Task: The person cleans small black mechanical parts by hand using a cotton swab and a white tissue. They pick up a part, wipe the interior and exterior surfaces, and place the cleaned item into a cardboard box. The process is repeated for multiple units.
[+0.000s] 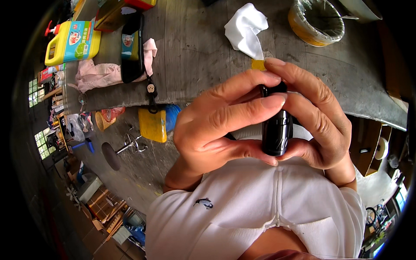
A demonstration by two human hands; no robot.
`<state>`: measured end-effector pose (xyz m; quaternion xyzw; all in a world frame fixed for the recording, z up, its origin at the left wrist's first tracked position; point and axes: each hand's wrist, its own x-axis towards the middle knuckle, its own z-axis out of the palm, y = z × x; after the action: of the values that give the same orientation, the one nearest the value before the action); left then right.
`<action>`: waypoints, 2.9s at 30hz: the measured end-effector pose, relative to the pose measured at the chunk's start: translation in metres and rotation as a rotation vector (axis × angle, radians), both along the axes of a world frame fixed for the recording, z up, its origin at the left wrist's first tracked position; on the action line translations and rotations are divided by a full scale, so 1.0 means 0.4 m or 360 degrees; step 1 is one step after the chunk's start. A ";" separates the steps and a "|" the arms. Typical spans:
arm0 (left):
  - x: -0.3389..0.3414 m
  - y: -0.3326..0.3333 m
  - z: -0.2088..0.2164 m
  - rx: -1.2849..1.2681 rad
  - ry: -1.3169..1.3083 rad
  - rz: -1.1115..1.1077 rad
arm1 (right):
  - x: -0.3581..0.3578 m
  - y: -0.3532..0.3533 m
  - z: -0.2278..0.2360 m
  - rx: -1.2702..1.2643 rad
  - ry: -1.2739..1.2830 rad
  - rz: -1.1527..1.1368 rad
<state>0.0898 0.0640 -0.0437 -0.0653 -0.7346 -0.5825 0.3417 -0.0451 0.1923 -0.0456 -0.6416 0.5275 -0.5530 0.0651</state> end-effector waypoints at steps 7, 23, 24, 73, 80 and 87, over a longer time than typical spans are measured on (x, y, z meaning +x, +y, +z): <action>0.003 -0.005 -0.025 0.0318 0.0092 -0.0183 | -0.007 -0.031 -0.008 0.0006 -0.0029 0.0197; -0.038 0.027 -0.114 0.1443 0.0343 -0.0706 | -0.047 -0.072 -0.041 0.0029 -0.0461 0.0355; -0.040 0.026 -0.119 0.1504 0.0340 -0.0744 | -0.048 -0.077 -0.047 0.0017 -0.0460 0.0365; 0.024 -0.074 0.017 -0.0942 -0.0563 0.0392 | 0.034 -0.093 0.001 0.0392 -0.0895 -0.0194; 0.003 -0.077 -0.038 -0.0103 -0.0249 -0.0015 | 0.013 -0.092 0.001 0.0611 -0.2557 0.0178; -0.010 -0.053 -0.042 -0.0632 -0.0397 0.0386 | 0.014 -0.073 0.021 0.0582 -0.0776 -0.0327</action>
<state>0.0858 0.0429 -0.0603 0.0298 -0.8735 -0.3851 0.2963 -0.0397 0.1629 -0.0371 -0.4112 0.6491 -0.5901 0.2477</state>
